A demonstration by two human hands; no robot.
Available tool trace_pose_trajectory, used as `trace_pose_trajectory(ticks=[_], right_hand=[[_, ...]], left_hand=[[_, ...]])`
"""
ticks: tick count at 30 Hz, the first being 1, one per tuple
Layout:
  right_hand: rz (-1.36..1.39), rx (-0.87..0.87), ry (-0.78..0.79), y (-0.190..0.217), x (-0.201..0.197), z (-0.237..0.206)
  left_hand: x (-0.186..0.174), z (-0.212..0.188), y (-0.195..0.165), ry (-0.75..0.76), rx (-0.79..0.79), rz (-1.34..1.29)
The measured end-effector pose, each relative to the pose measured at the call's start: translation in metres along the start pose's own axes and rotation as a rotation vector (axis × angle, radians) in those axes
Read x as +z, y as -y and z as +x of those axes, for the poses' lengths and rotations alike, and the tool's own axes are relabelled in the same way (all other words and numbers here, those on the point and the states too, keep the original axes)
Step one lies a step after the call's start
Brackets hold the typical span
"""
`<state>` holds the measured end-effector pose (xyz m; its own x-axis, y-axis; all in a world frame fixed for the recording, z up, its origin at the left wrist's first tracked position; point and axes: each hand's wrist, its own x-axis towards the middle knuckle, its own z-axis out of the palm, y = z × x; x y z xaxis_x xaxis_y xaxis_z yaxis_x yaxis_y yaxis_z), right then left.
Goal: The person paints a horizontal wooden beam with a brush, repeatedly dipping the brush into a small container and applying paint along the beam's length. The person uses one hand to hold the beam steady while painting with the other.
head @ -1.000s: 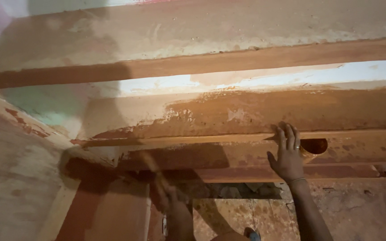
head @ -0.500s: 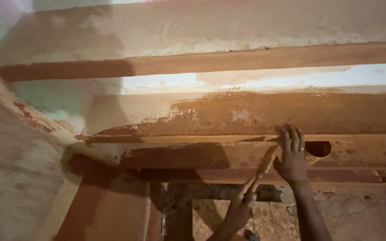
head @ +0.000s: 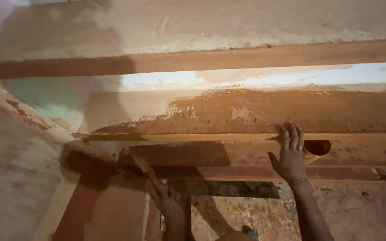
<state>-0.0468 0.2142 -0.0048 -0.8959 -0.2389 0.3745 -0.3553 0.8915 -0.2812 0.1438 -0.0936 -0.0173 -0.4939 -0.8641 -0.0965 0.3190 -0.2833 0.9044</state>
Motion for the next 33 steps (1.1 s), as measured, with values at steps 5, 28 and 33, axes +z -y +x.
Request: trace_pose_trajectory(ticks=[5,28,33], right_hand=[[-0.004,0.018,-0.012,0.005,0.0,-0.001],[0.033,0.019,0.045,-0.002,-0.006,0.001],[0.001,-0.014,-0.014,0.0,-0.001,0.0]], left_hand=[[0.015,-0.002,0.018,0.122,-0.133,0.228],[0.007,-0.008,-0.002,0.108,-0.037,0.046],[0.012,0.007,-0.007,0.042,0.031,0.019]])
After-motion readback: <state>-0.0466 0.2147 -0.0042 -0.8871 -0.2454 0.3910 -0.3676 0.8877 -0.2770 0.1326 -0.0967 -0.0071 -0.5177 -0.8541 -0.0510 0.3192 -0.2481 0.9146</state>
